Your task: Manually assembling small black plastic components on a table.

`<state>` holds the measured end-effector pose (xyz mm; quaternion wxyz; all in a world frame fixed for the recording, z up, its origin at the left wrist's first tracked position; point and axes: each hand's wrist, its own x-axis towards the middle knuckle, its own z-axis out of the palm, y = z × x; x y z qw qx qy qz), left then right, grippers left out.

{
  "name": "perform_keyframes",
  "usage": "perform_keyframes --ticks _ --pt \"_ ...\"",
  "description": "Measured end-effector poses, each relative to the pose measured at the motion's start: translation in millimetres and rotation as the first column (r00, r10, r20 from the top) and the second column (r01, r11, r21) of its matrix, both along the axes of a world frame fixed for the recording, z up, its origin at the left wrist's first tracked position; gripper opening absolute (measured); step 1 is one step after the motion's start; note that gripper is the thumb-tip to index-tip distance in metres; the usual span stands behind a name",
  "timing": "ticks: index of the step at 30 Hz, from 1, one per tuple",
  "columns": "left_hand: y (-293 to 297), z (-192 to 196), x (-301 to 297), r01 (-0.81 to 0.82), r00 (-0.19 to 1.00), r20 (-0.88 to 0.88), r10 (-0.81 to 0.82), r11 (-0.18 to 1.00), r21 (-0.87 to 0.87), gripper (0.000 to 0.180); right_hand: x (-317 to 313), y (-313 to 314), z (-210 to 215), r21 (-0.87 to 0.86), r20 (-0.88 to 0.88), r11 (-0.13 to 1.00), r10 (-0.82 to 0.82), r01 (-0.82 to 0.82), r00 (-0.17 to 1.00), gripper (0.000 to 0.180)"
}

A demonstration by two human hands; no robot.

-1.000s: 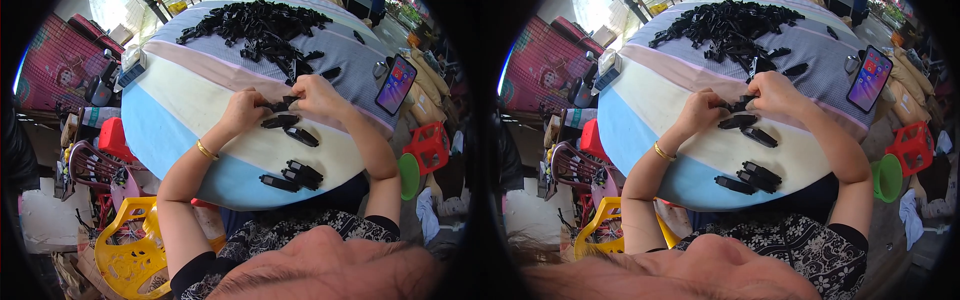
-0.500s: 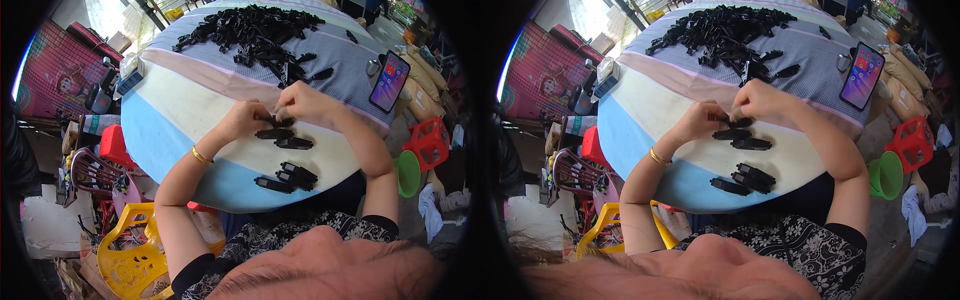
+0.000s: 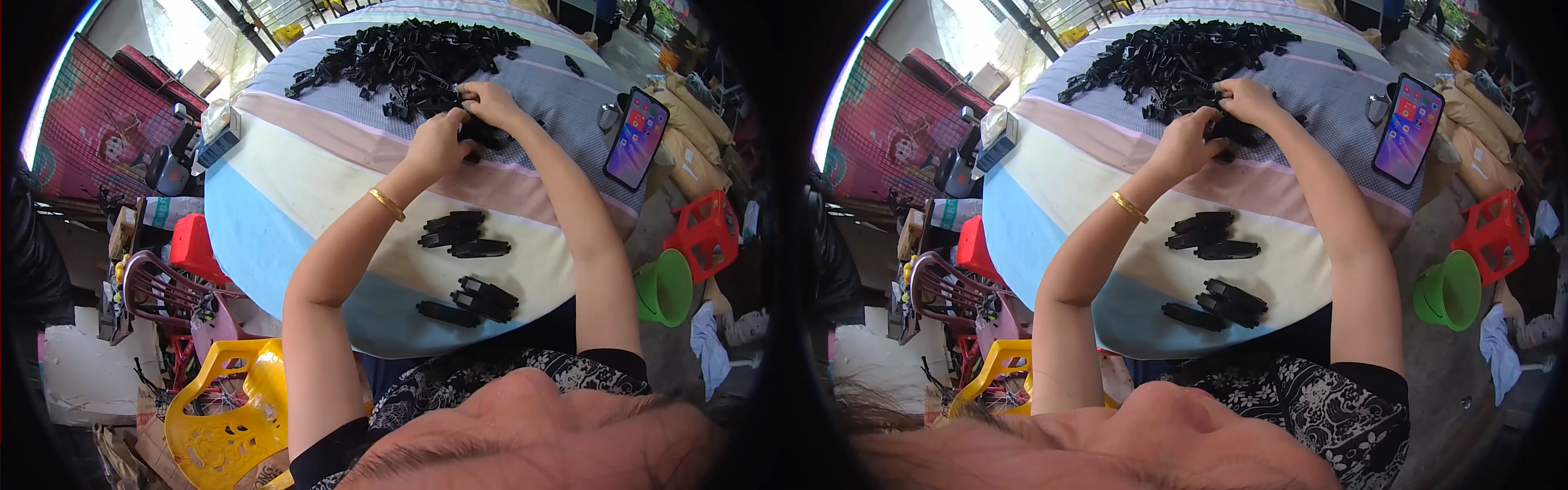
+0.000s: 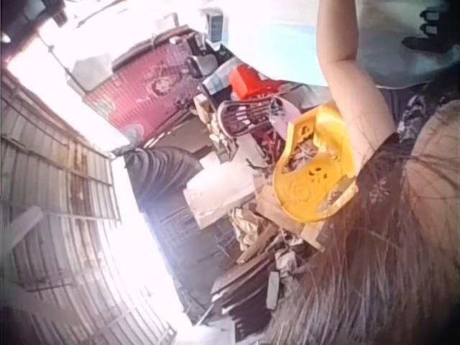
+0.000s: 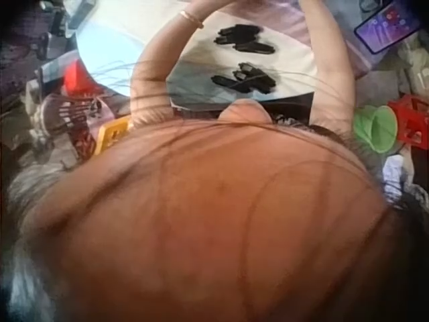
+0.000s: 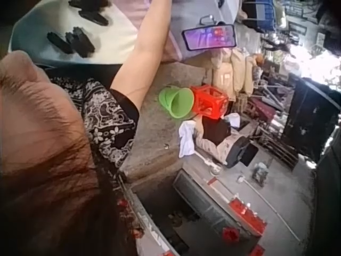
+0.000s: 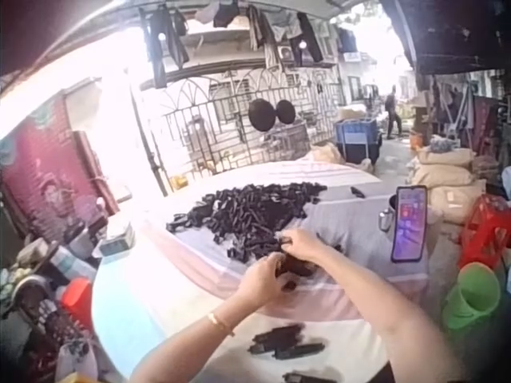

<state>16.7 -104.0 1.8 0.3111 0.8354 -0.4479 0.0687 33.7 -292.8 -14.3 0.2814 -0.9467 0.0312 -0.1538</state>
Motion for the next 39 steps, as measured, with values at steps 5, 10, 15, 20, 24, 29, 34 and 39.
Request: perform_keyframes --ticks 5,10,15,20,24,29,34,39 --pt "34 7 -5 -0.079 0.997 -0.024 0.076 0.977 -0.197 0.037 -21 -1 -4 -0.426 0.321 0.903 0.099 0.05 0.942 0.029" --pt "84 4 -32 0.225 0.964 0.15 -0.218 0.974 -0.032 0.016 -47 25 42 0.139 0.283 0.96 0.197 -0.243 0.939 0.021" --pt "101 -10 -39 0.299 0.943 0.185 -0.275 0.947 -0.117 0.017 -97 76 36 0.316 -0.035 0.83 0.494 -0.459 0.869 0.021" --pt "93 -13 -43 -0.05 0.977 -0.21 0.019 0.989 -0.142 0.017 -104 81 20 0.088 0.048 0.868 0.487 -0.489 0.872 0.02" --pt "93 -18 -45 -0.057 0.991 -0.126 0.042 0.991 -0.12 0.019 -112 80 10 -0.098 0.216 0.841 0.539 -0.532 0.814 0.022" --pt "94 -19 -45 -0.041 0.991 -0.132 0.023 0.99 -0.137 0.02 -118 83 21 -0.114 0.257 0.87 0.493 -0.48 0.831 0.027" --pt "95 -14 -47 -0.048 0.984 -0.176 0.025 0.991 -0.124 0.02 -114 64 26 -0.245 0.086 0.875 0.449 -0.418 0.889 0.025" --pt "93 -16 -41 -0.046 0.976 -0.217 0.021 0.993 -0.112 0.021 -106 61 22 -0.239 0.125 0.863 0.481 -0.444 0.868 0.02"
